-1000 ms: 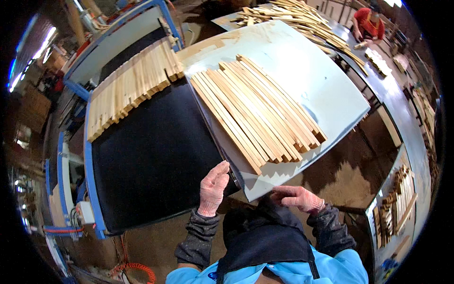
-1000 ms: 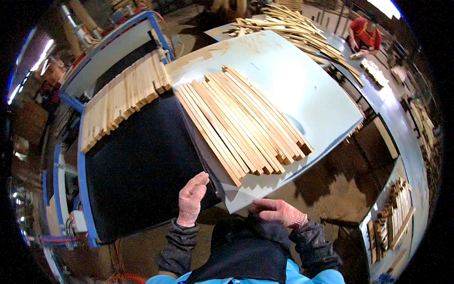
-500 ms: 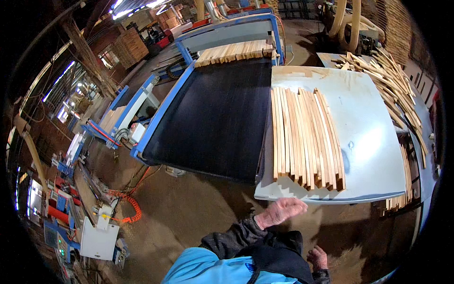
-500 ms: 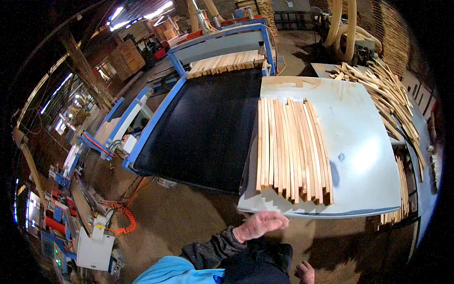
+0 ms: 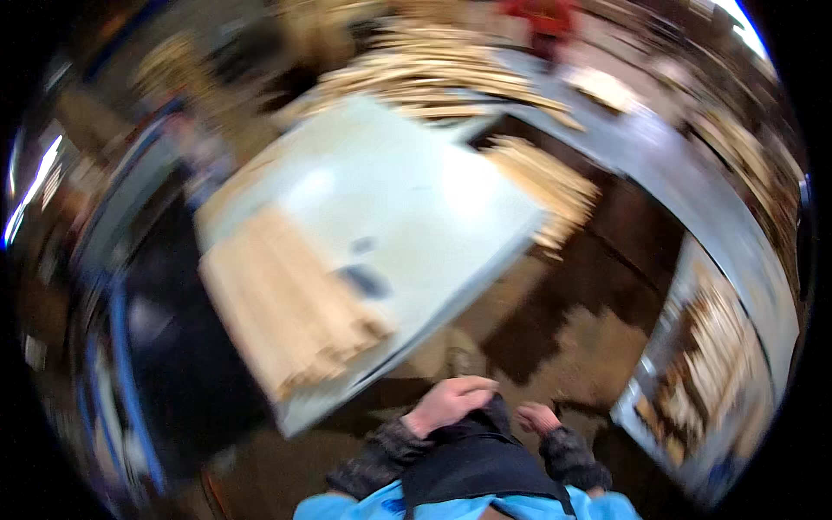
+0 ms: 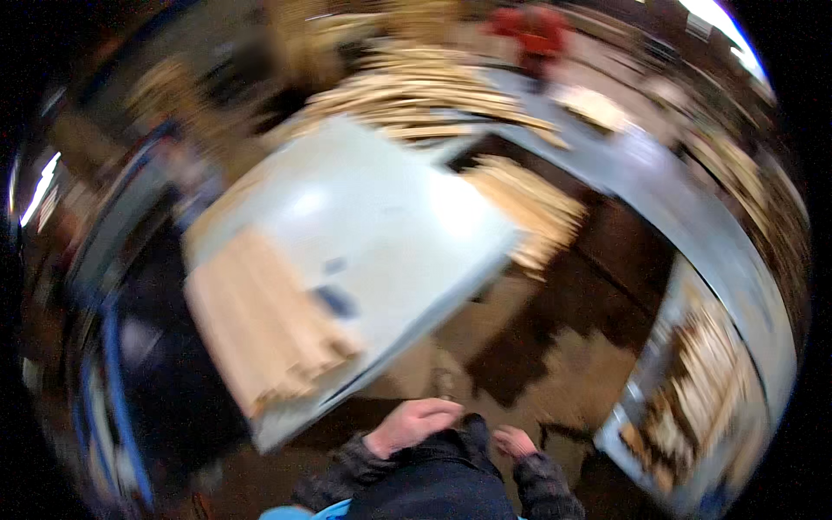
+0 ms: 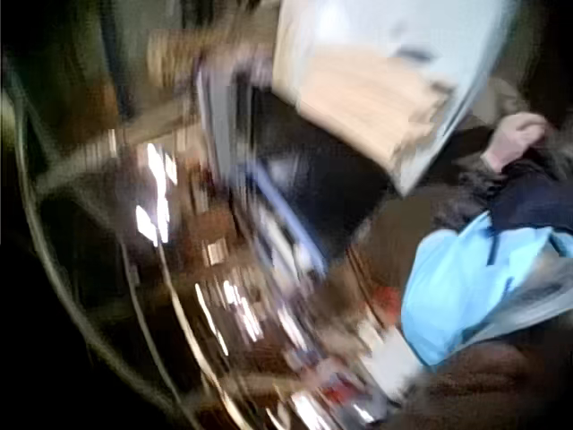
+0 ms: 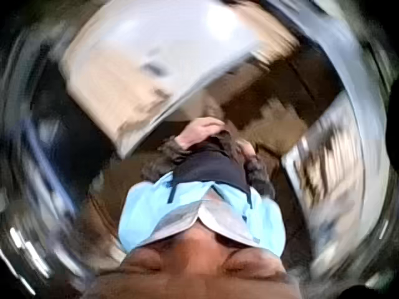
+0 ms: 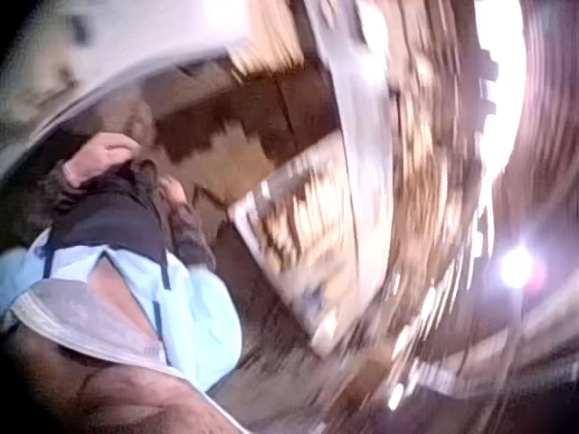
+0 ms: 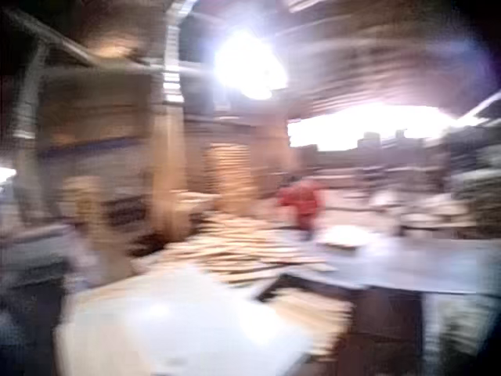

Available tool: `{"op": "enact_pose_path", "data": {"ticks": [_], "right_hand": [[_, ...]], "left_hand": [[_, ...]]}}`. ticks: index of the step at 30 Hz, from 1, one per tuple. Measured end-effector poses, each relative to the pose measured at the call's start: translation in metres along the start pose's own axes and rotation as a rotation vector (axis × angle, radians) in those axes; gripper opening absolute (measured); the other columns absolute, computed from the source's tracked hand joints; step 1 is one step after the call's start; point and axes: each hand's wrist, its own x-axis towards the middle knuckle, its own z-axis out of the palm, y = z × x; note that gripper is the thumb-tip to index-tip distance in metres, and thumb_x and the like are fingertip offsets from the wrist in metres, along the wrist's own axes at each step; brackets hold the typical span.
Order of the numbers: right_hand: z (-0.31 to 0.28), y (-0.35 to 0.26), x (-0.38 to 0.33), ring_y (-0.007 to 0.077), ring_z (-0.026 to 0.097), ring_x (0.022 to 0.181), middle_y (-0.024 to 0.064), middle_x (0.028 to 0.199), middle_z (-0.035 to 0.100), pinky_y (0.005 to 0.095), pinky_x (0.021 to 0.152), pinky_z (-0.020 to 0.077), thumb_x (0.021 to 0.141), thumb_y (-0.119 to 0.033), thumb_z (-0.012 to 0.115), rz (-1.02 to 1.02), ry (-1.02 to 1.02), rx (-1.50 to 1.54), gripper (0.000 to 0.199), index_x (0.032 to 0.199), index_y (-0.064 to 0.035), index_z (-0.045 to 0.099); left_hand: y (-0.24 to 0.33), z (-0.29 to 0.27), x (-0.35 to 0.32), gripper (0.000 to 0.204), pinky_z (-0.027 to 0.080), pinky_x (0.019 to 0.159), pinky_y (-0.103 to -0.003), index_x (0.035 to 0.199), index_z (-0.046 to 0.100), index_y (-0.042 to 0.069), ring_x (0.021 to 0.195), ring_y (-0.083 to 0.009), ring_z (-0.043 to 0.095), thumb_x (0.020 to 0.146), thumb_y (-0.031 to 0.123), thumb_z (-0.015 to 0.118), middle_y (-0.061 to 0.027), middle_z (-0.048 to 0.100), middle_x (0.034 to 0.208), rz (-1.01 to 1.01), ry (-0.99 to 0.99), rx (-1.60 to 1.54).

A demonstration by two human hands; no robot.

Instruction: The person gathers and stacks light-colored wooden planks on a metal table, then transfers them to a conveyor belt. They repeatedly pick up planks, align them, and place them in neat piles, working alongside another person who also handles the planks.

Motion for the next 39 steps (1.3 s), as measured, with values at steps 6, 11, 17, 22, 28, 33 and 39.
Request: {"op": "enact_pose_path", "data": {"ticks": [6,11,17,22,28,33,39], "right_hand": [[0.001,0.020,0.009,0.0210,0.067,0.086,0.0101,0.105,0.070,0.0369,0.074,0.0563,0.101,-0.025,0.068,0.797,0.249,0.672,0.023,0.111,-0.0037,0.070],[-0.028,0.030,-0.001,0.0252,0.068,0.087,0.0125,0.095,0.071,0.0408,0.078,0.0544,0.102,-0.032,0.066,0.972,0.289,0.674,0.030,0.109,-0.0028,0.071],[-0.031,0.050,-0.006,0.0380,0.069,0.092,0.0160,0.093,0.068,0.0485,0.084,0.0554,0.090,-0.020,0.068,0.769,0.297,0.134,0.016,0.101,-0.0081,0.069],[-0.003,0.084,-0.007,0.0423,0.070,0.101,0.0178,0.103,0.071,0.0494,0.084,0.0557,0.088,-0.012,0.070,0.780,0.327,0.125,0.020,0.108,-0.0111,0.072],[-0.026,0.141,-0.011,0.0434,0.071,0.103,0.0174,0.104,0.074,0.0488,0.087,0.0567,0.091,-0.013,0.070,0.913,0.356,0.208,0.018,0.109,-0.0079,0.073],[-0.109,0.192,0.002,0.0200,0.060,0.070,0.0057,0.083,0.063,0.0371,0.060,0.0471,0.098,-0.013,0.069,1.189,0.685,1.117,0.006,0.097,-0.0072,0.068],[-0.189,0.304,-0.022,0.0151,0.053,0.067,-0.0001,0.080,0.061,0.0347,0.060,0.0444,0.104,-0.021,0.065,0.929,0.884,1.481,0.019,0.094,-0.0046,0.067]], "left_hand": [[-0.002,0.000,0.073,0.035,0.054,0.095,-0.027,0.133,0.071,-0.004,0.104,-0.0125,0.068,0.105,0.017,0.069,-0.0077,0.076,0.119,-0.110,-0.101,-0.034],[0.038,-0.005,0.150,0.036,0.054,0.092,-0.025,0.136,0.069,-0.002,0.102,-0.0108,0.067,0.106,0.016,0.068,-0.0060,0.075,0.121,-0.179,-0.277,0.043],[0.048,-0.014,0.228,0.036,0.054,0.097,-0.026,0.137,0.070,0.001,0.107,-0.0121,0.068,0.105,0.017,0.068,-0.0064,0.075,0.124,-0.212,-0.365,0.033],[0.065,0.000,0.289,0.036,0.052,0.107,-0.030,0.137,0.070,0.000,0.119,-0.0163,0.068,0.105,0.018,0.069,-0.0094,0.076,0.127,-0.160,-0.460,0.178],[0.057,0.028,0.372,0.038,0.051,0.107,-0.030,0.136,0.070,0.000,0.117,-0.0158,0.067,0.104,0.019,0.070,-0.0093,0.076,0.126,-0.182,-0.513,0.213],[0.074,0.080,0.449,0.040,0.053,0.104,-0.030,0.137,0.070,0.001,0.116,-0.0159,0.068,0.105,0.024,0.069,-0.0089,0.076,0.125,-0.244,-0.501,0.318],[0.084,0.156,0.546,0.045,0.052,0.106,-0.034,0.139,0.069,0.002,0.122,-0.0224,0.068,0.104,0.031,0.068,-0.0135,0.075,0.132,-0.199,-0.523,0.474]]}}
